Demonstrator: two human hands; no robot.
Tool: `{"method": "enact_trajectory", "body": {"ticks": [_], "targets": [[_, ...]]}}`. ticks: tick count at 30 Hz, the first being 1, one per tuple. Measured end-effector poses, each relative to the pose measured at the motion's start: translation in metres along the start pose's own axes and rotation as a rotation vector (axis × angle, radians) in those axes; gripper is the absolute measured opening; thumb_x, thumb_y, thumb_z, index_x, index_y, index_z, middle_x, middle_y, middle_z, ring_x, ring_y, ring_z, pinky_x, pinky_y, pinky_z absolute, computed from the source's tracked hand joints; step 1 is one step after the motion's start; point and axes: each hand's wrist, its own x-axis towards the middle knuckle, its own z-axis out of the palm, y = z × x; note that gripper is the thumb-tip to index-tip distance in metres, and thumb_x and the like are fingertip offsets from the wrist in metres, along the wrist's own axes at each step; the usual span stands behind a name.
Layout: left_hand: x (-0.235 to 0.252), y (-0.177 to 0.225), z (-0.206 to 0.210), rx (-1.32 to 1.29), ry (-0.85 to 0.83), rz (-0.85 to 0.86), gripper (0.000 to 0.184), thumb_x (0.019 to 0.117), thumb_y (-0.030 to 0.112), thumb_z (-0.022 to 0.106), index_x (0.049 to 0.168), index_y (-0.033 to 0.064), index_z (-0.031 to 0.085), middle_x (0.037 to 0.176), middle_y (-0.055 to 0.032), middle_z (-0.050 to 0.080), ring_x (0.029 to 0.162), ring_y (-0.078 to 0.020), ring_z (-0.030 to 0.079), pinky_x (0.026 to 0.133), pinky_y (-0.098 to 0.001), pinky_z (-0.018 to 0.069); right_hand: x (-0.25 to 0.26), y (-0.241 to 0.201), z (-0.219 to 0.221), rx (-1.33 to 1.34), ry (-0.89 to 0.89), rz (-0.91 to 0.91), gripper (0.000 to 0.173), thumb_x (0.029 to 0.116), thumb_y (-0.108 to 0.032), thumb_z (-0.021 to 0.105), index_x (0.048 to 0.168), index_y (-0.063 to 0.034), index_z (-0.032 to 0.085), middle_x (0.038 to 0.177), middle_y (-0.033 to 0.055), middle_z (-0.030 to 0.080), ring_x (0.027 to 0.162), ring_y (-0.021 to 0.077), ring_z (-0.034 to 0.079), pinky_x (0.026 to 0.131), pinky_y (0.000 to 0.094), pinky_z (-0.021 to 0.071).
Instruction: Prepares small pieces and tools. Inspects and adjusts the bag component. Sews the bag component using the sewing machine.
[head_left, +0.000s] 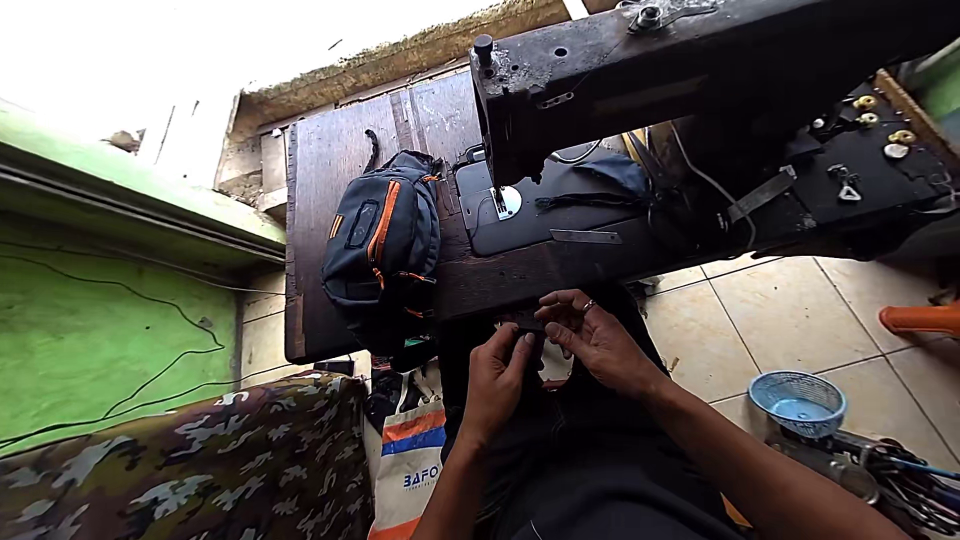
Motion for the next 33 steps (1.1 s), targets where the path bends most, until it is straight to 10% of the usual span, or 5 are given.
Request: {"method": "enact_trajectory", "body": {"ticks": [8, 16, 21, 33], "targets": [[-0.003, -0.007, -0.002, 0.275, -0.106, 0.108, 0.030, 0.1083, 0.011, 0.036, 0.108, -0.0006, 0.064, 0.081, -0.0008, 0.070, 0.067, -0.0069, 0.067, 0.062, -0.0254, 0.0578, -0.005, 0.012, 0.004, -0.255, 0.077, -0.138, 0.016, 0.0998, -0.020, 0.066, 0.106, -0.0076, 0.075, 0.107, 0.0031, 0.070, 0.086, 0.0039, 0.067, 0.075, 0.0181, 0.0579], [-0.006, -0.014, -0.014, 0.210, -0.091, 0.042, 0.036, 0.1000, 0.011, 0.060, 0.134, -0.0015, 0.057, 0.102, -0.0045, 0.076, 0.086, -0.0093, 0.073, 0.078, -0.0281, 0.0615, -0.006, 0.007, 0.002, -0.329, 0.004, -0.071, 0.020, 0.1050, -0.021, 0.054, 0.108, -0.0073, 0.068, 0.090, -0.0020, 0.067, 0.074, -0.0013, 0.062, 0.068, 0.0152, 0.0525], [-0.006, -0.013, -0.019, 0.245, -0.113, 0.034, 0.016, 0.1011, 0.012, 0.062, 0.109, 0.0017, 0.071, 0.093, -0.0022, 0.075, 0.082, -0.0049, 0.072, 0.078, -0.0239, 0.0602, -0.006, 0.009, 0.000, -0.323, -0.042, 0.014, 0.020, 0.1039, -0.024, 0.056, 0.111, -0.0091, 0.067, 0.089, -0.0026, 0.068, 0.074, -0.0003, 0.063, 0.069, 0.0173, 0.0533], [0.000, -0.018, -0.043, -0.003, -0.449, -0.031, 0.017, 0.1025, 0.014, 0.060, 0.105, -0.0010, 0.068, 0.090, -0.0053, 0.076, 0.084, -0.0115, 0.073, 0.081, -0.0310, 0.0609, 0.009, -0.010, -0.028, -0.079, -0.080, 0.125, 0.013, 0.1013, -0.020, 0.064, 0.101, -0.0087, 0.070, 0.082, -0.0043, 0.068, 0.069, 0.0021, 0.061, 0.064, 0.0190, 0.0521]]}}
